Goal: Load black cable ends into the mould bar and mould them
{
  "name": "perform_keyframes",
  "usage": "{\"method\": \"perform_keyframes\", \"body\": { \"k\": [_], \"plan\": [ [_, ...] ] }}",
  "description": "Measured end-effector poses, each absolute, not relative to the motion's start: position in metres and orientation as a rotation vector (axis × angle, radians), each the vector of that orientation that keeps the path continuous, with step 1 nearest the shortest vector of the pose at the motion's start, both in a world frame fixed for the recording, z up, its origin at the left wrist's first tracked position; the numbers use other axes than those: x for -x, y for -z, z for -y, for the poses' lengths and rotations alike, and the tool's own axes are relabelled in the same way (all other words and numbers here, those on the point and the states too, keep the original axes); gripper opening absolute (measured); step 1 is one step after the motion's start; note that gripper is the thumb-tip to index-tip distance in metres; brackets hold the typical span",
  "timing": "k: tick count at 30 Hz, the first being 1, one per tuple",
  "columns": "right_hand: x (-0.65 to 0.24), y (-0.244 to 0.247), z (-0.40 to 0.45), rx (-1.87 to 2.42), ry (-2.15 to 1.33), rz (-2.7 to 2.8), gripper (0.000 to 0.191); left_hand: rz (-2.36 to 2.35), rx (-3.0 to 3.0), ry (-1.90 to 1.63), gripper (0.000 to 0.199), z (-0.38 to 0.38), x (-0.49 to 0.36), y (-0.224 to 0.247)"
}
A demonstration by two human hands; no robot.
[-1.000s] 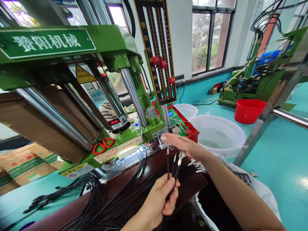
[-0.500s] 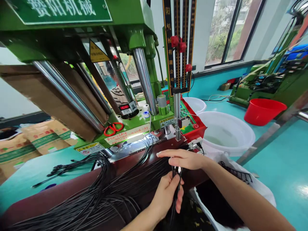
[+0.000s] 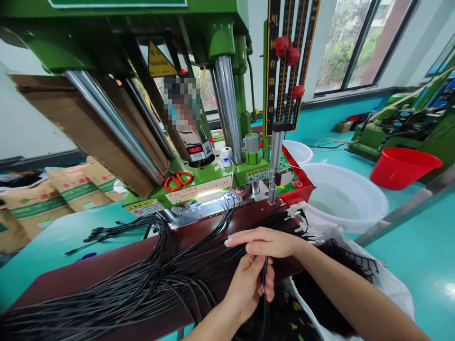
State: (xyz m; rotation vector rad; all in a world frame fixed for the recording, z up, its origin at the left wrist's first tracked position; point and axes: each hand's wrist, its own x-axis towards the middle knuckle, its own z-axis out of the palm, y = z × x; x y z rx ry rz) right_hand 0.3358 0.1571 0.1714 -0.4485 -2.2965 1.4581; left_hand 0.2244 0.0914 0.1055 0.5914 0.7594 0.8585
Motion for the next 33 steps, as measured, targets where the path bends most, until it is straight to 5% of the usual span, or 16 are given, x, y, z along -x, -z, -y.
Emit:
{"method": "perform_keyframes", "body": {
  "k": [2, 7, 14, 26, 30, 33],
  "plan": [
    [-0.332, -0.163, -0.168, 0.646, -1.338, 2.289, 0.038, -0.786, -0.543, -0.926, 0.044, -0.095, -0.22, -0.104],
    [-0.326, -0.125, -0.22, 1.438, -0.38, 2.324, 0.034, -0.897, -0.526, -1.13, 0.045, -0.107, -0.197, -0.101],
    [-0.307, -0.101, -0.256, 1.529, -0.179, 2.529, 0.035, -0.962, -0.567, -1.073, 0.046, -0.104, -0.182, -0.089],
    [-0.348, -0.147, -0.183, 1.733, -0.779, 2.487, 0.008, -0.952, -0.645, -1.003, 0.04, -0.094, -0.175, -0.095],
    [-0.367, -0.125, -0.128, 1.668, -1.399, 1.748, 0.014, -0.983, -0.699, -0.94, 0.037, -0.095, -0.189, -0.099],
    [-0.362, -0.104, -0.099, 1.343, -1.526, 1.225, 0.031, -0.986, -0.74, -0.896, 0.034, -0.096, -0.203, -0.097]
  ]
}}
